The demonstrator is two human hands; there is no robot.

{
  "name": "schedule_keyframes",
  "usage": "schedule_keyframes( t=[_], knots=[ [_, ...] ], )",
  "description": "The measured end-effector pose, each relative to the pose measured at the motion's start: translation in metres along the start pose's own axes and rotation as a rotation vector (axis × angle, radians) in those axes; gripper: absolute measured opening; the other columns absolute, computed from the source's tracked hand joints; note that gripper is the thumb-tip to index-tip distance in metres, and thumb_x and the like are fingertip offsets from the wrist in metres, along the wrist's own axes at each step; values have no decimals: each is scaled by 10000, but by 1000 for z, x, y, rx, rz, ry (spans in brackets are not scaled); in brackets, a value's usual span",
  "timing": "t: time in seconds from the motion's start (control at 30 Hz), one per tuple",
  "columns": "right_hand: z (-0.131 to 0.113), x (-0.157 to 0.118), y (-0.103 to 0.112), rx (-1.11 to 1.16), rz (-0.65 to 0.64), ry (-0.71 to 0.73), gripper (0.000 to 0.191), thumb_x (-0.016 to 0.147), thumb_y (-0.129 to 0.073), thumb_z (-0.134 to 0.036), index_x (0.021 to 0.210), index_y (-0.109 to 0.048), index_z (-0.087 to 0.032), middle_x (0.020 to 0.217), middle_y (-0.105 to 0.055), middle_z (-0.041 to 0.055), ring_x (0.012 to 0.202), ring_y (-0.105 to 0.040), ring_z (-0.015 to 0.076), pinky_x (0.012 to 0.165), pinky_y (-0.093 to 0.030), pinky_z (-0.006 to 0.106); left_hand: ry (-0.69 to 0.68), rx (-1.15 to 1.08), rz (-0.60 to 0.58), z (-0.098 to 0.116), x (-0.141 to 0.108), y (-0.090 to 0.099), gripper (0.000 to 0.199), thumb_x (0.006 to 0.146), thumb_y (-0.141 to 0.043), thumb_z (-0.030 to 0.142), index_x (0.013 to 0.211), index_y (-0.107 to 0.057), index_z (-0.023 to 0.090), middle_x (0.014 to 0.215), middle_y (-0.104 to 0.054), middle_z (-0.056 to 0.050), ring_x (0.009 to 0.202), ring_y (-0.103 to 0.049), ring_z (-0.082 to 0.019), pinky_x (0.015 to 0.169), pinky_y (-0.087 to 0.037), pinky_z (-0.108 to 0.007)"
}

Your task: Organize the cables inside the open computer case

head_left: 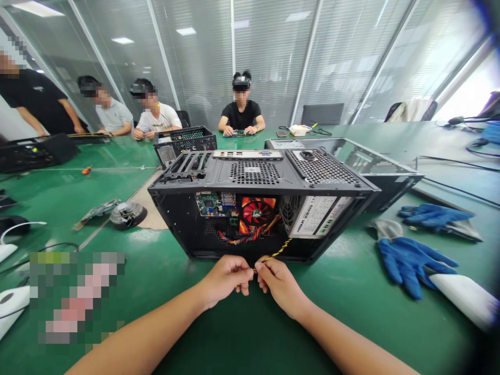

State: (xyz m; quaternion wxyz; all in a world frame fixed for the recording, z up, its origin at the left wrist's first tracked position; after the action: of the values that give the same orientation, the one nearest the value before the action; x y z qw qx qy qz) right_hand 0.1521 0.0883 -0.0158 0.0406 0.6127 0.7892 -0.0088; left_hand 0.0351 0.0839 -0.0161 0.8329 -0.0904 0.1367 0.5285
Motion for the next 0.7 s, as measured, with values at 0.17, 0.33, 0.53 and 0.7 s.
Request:
schedule_keyframes(
  t=[0.17, 0.33, 0.53, 0.7],
  knots=[
    [0, -1, 0, -10, -3, 2, 453, 838, -566, -604, 668, -525, -186, 562, -485, -35, 480, -474, 105, 461, -423, 235, 23, -22, -22, -1, 1, -1, 279, 763, -695, 413, 742, -605, 150, 521, -589, 23, 521, -584, -123, 535, -369, -228],
    [-2, -1, 0, -5, -4, 22, 457, 834, -565, -614, 673, -540, -186, 588, -495, -28, 492, -477, 107, 461, -421, 236, 99, -119, -57, -7, 0, -3, 296, 740, -706, 423, 722, -599, 147, 521, -573, 28, 501, -574, -110, 511, -348, -220],
    [-1, -1, 0, -1, 4, 12, 452, 837, -567, -608, 670, -529, -190, 558, -483, -35, 472, -467, 104, 456, -422, 234, 73, -100, -28, -4, -1, -3, 296, 720, -721, 416, 721, -592, 149, 537, -578, 29, 513, -579, -110, 525, -358, -221],
    [-1, -2, 1, 0, 1, 12, 460, 836, -565, -616, 662, -520, -192, 557, -482, -36, 473, -472, 105, 460, -419, 235, 70, -93, -29, -2, -2, -4, 298, 731, -715, 420, 721, -589, 150, 531, -577, 27, 517, -578, -115, 535, -364, -225]
  ],
)
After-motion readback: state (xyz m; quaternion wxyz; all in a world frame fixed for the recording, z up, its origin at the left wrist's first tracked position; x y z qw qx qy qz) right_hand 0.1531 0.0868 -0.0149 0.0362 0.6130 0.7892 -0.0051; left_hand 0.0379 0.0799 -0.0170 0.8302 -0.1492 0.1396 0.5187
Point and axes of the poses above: each hand's wrist, its own x-axis towards the middle knuckle, its own y-axis out of the back of the hand, z = x × y, the point moved 8 cm from there along x, towards the middle knuckle
